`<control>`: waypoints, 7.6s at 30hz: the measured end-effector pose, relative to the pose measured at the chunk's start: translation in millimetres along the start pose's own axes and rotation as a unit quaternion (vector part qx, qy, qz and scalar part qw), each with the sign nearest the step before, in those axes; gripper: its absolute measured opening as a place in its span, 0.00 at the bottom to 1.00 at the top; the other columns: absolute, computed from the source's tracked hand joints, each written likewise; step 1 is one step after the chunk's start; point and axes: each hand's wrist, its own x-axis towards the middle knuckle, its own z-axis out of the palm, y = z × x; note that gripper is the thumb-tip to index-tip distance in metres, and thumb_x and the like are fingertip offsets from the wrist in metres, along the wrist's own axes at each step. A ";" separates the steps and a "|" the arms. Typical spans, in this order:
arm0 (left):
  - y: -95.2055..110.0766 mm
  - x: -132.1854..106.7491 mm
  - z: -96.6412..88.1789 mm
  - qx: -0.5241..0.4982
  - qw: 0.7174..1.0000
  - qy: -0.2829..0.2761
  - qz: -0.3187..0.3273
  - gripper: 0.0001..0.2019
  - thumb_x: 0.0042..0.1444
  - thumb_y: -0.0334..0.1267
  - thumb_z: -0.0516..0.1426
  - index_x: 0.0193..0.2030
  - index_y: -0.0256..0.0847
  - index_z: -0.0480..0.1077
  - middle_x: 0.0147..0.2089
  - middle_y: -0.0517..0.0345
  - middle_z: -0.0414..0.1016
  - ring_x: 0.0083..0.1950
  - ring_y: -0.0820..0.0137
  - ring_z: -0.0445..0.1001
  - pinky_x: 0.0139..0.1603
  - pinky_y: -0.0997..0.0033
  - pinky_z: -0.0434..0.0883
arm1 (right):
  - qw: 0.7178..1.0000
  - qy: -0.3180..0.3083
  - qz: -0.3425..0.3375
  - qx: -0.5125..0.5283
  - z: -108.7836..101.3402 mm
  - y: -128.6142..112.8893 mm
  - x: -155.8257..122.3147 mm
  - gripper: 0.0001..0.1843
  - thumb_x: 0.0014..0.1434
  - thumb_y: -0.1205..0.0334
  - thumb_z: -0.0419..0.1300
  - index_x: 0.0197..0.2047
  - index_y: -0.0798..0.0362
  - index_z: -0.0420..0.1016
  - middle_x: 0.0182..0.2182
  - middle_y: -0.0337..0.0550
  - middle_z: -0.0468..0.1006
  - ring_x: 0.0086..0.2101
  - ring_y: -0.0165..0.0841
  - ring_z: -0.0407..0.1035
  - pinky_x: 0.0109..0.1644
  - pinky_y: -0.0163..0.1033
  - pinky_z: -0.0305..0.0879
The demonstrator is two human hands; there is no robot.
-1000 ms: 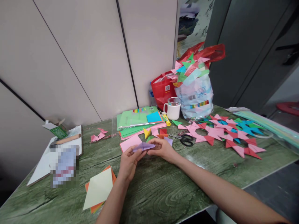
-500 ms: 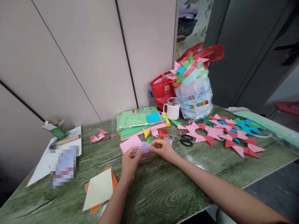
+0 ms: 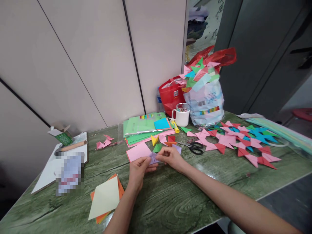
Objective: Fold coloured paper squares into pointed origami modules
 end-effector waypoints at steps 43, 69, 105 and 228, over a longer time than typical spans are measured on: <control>-1.1 -0.3 0.3 0.020 0.999 0.026 0.008 0.15 0.39 0.41 0.64 0.32 0.32 0.75 0.29 0.50 0.79 0.28 0.65 0.77 0.25 0.73 0.74 | 1.000 -0.002 -0.024 0.008 -1.1 1.2 0.5 0.15 0.42 0.52 0.65 0.28 0.54 0.69 0.23 0.36 0.69 0.25 0.28 0.65 0.28 0.35 0.64; -0.2 1.1 -0.8 -0.005 0.999 0.034 0.007 0.14 0.37 0.37 0.65 0.32 0.30 0.73 0.27 0.50 0.79 0.27 0.66 0.77 0.29 0.71 0.75 | 0.999 0.006 -0.049 0.022 1.5 3.1 -1.0 0.16 0.41 0.60 0.67 0.35 0.54 0.74 0.32 0.42 0.77 0.34 0.34 0.70 0.40 0.40 0.65; -5.2 2.9 -2.0 0.091 0.991 -0.026 0.091 0.08 0.43 0.37 0.61 0.31 0.36 0.74 0.30 0.56 0.77 0.32 0.70 0.72 0.36 0.72 0.67 | 0.920 0.053 -0.302 -0.243 7.2 9.7 -8.6 0.11 0.57 0.61 0.56 0.41 0.51 0.76 0.33 0.46 0.77 0.34 0.33 0.72 0.38 0.38 0.70; 4.2 0.0 -12.8 0.499 0.645 0.058 0.576 0.10 0.52 0.24 0.53 0.34 0.42 0.71 0.36 0.59 0.79 0.51 0.62 0.70 0.58 0.41 0.52 | 0.989 -0.067 -0.063 0.117 9.2 15.8 -1.7 0.37 0.39 0.63 0.68 0.53 0.46 0.61 0.44 0.42 0.70 0.31 0.29 0.71 0.31 0.34 0.70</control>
